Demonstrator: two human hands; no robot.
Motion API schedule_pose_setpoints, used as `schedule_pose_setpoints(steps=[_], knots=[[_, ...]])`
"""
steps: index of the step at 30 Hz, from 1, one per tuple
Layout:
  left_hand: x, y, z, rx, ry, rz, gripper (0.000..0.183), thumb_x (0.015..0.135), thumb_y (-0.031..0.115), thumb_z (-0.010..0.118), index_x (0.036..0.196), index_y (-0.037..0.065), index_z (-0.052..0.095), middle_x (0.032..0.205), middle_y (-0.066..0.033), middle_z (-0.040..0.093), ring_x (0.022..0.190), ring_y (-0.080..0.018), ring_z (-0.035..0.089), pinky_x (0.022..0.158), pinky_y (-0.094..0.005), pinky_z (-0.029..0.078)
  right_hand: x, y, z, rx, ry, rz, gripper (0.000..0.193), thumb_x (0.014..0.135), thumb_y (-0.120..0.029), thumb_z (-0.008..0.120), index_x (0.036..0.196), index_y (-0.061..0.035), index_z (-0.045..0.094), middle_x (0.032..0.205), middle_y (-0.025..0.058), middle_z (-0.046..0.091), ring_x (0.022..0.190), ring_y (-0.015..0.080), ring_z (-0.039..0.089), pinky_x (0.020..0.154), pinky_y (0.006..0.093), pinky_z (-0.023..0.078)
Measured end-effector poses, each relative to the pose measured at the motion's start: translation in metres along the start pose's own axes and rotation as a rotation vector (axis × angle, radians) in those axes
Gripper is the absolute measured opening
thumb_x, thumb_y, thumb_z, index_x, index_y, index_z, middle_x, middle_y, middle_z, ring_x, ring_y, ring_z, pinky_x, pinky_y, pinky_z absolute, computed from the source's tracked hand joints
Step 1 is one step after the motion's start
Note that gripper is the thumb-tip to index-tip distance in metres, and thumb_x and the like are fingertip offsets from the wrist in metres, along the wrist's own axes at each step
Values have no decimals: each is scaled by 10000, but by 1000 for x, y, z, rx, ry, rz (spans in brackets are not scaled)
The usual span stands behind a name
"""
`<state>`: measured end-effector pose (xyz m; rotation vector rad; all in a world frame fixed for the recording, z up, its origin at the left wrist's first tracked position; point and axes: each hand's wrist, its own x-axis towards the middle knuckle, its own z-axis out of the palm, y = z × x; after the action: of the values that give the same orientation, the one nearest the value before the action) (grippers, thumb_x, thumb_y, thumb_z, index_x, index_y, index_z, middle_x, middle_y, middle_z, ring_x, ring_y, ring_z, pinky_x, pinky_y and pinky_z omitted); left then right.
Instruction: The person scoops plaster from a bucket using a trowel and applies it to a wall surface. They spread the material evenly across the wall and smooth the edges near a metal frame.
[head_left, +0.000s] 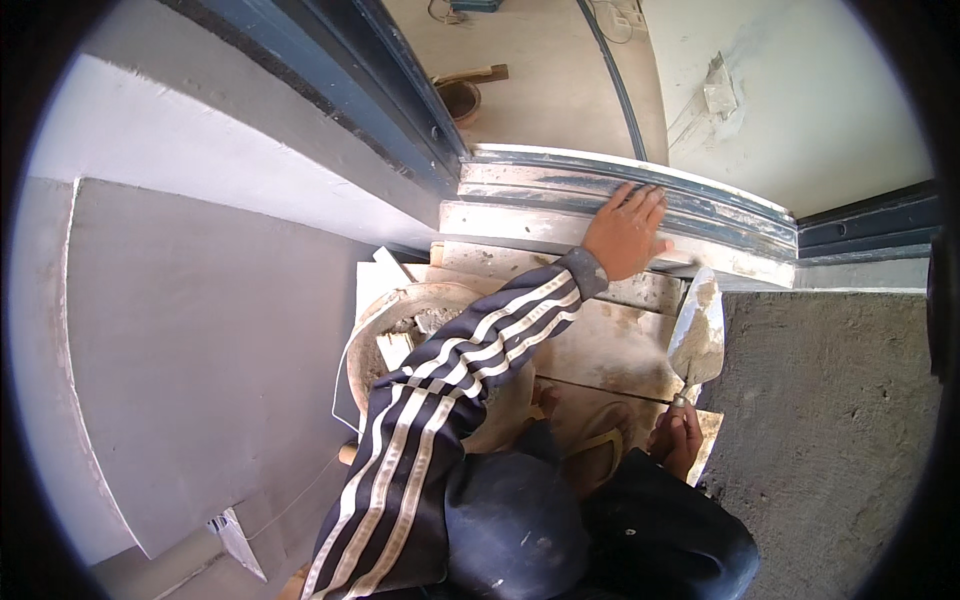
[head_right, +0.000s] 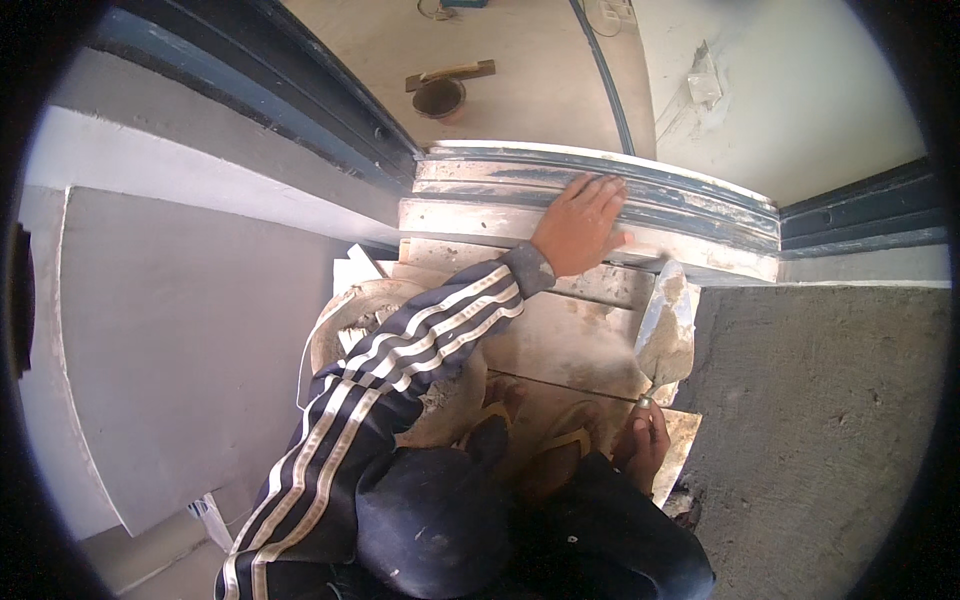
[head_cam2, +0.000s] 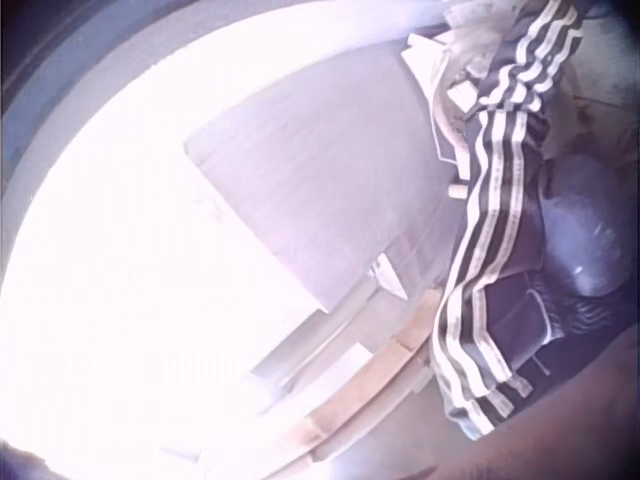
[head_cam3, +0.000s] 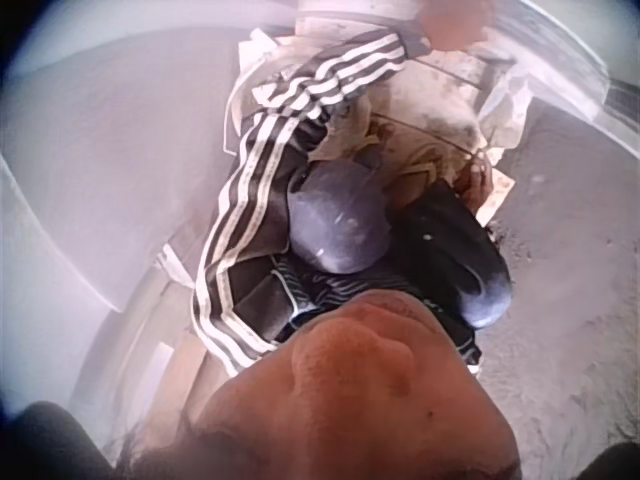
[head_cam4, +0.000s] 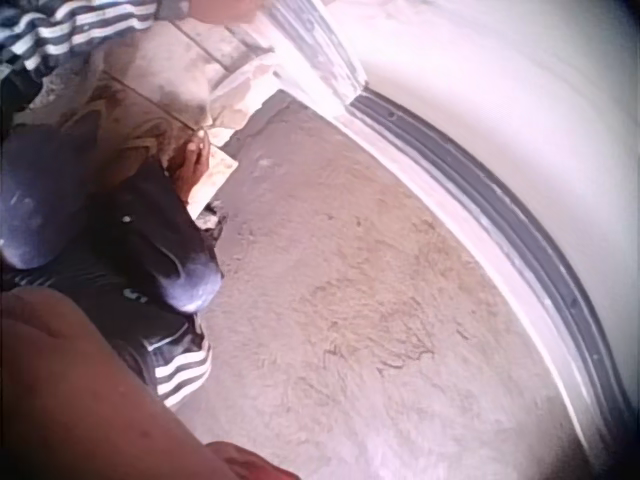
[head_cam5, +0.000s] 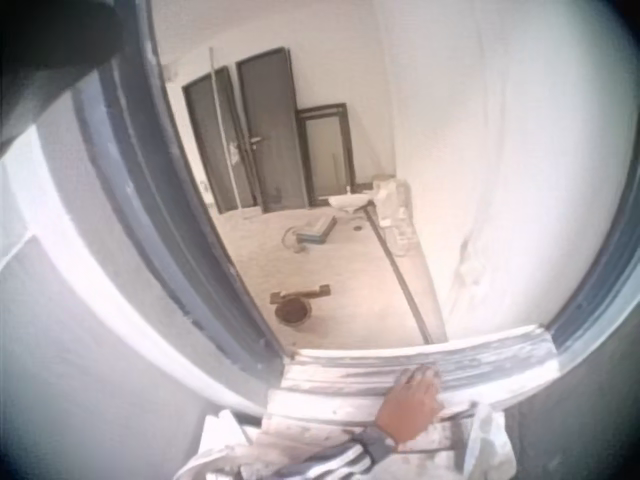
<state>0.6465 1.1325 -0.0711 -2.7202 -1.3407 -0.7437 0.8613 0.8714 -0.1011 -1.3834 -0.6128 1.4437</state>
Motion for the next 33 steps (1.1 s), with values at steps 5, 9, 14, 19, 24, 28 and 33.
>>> schedule_pose_setpoints(steps=[5, 9, 14, 19, 24, 28, 33], knots=[[-11, -6, -6, 154, 24, -86, 504, 893, 399, 499, 1245, 39, 489, 1287, -102, 496, 1206, -261, 441, 1050, -432, 290, -4, -2, -3, 11, 36, 64, 293, 866, -272, 561, 1033, -34, 522, 720, 27, 528, 499, 87, 487, 428, 211, 386], [-35, -32, -33, 219, -10, -223, 521, 895, 419, 491, 1268, 55, 481, 1276, -110, 499, 1192, -269, 447, 1024, -445, 306, -3, -7, 1, 27, 17, 33, 280, 872, -251, 548, 1042, -30, 526, 715, 21, 522, 503, 87, 477, 440, 212, 386], [-65, -54, -70, 571, -183, -424, 632, 915, 515, 383, 1271, 1, 476, 1255, -151, 496, 1189, -307, 435, 1026, -432, 297, 7, 13, -5, 4, -54, 2, 327, 870, -247, 552, 1093, -10, 525, 729, 3, 513, 578, 83, 486, 511, 218, 406], [-69, -70, -104, 911, -490, -402, 712, 915, 584, 301, 1173, -28, 560, 1189, -154, 521, 1196, -290, 395, 1028, -452, 236, 5, -8, 1, -33, -90, 44, 321, 875, -227, 542, 1107, -6, 530, 728, -14, 504, 600, 70, 470, 543, 206, 384], [-57, -56, -138, 766, -532, -278, 607, 919, 512, 374, 1123, -23, 577, 1140, -163, 544, 1156, -277, 414, 1010, -426, 250, 1, -2, -6, -96, -90, 18, 375, 874, -208, 534, 1181, 7, 512, 719, -17, 506, 583, 66, 464, 519, 210, 378], [-63, -80, -134, 783, -394, -168, 617, 918, 492, 391, 1222, -37, 480, 1193, -174, 535, 1224, -285, 403, 1062, -426, 224, 0, -7, -3, -2, -82, 50, 395, 881, -202, 521, 1212, 12, 498, 725, -16, 511, 585, 63, 461, 512, 212, 373], [-70, -84, -120, 851, -393, -151, 704, 909, 521, 392, 1280, -76, 427, 1265, -198, 500, 1239, -285, 408, 1067, -416, 241, 5, -2, -8, -48, -122, 6, 387, 888, -217, 512, 1202, 9, 504, 725, -16, 512, 587, 68, 465, 521, 208, 372]])
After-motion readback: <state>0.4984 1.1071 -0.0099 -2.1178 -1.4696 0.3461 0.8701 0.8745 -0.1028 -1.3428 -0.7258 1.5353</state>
